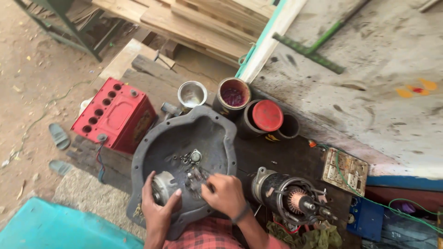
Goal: The recorder is repairing an alternator, disassembling it and checking internal components on a workbench.
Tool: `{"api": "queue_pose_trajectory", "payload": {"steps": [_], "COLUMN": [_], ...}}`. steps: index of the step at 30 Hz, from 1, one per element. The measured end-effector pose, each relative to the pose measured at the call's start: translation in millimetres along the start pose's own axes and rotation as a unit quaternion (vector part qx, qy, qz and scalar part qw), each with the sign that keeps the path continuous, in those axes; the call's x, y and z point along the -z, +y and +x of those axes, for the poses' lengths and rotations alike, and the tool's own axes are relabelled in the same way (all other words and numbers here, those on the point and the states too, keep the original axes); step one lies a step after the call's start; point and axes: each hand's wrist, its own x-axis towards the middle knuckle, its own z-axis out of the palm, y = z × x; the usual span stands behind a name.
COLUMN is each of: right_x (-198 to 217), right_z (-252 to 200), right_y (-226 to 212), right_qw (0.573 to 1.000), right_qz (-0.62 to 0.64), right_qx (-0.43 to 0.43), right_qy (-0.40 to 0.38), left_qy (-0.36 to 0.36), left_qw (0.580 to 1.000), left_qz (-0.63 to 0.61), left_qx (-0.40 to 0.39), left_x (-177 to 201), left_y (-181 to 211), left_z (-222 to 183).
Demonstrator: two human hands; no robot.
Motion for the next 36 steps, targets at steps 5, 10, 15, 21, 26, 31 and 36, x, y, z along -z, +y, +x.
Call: {"api": "queue_pose_trajectory", "payload": {"steps": [5, 10, 15, 21, 26, 31, 36], "right_x": [-2, -27, -27, -16, -3, 48, 86], "right_z": [-70, -120, -123, -129, -142, -148, -141], "right_y": [51, 83, 84, 65, 60, 16, -27], "right_qw": [0.934, 0.644, 0.528, 0.426, 0.456, 0.665, 0.820], "right_qz": [0.326, 0.725, 0.831, 0.832, 0.812, 0.670, 0.455], "right_qx": [-0.143, -0.244, -0.173, -0.354, -0.363, -0.329, -0.312], "right_qy": [-0.025, -0.016, 0.007, 0.030, -0.001, 0.026, 0.151], "left_qy": [-0.107, -0.213, -0.281, -0.517, -0.551, -0.555, -0.666], "left_qw": [0.978, 0.870, 0.824, 0.816, 0.784, 0.759, 0.614], "left_qz": [0.180, 0.444, 0.492, -0.213, -0.163, -0.172, -0.292], "left_qx": [0.002, 0.011, -0.006, 0.147, 0.236, 0.294, 0.306], "left_x": [-16, -33, -49, -18, -41, -42, -48], "left_y": [7, 44, 27, 107, 114, 128, 150], "left_z": [14, 20, 19, 16, 3, -1, -12]}}
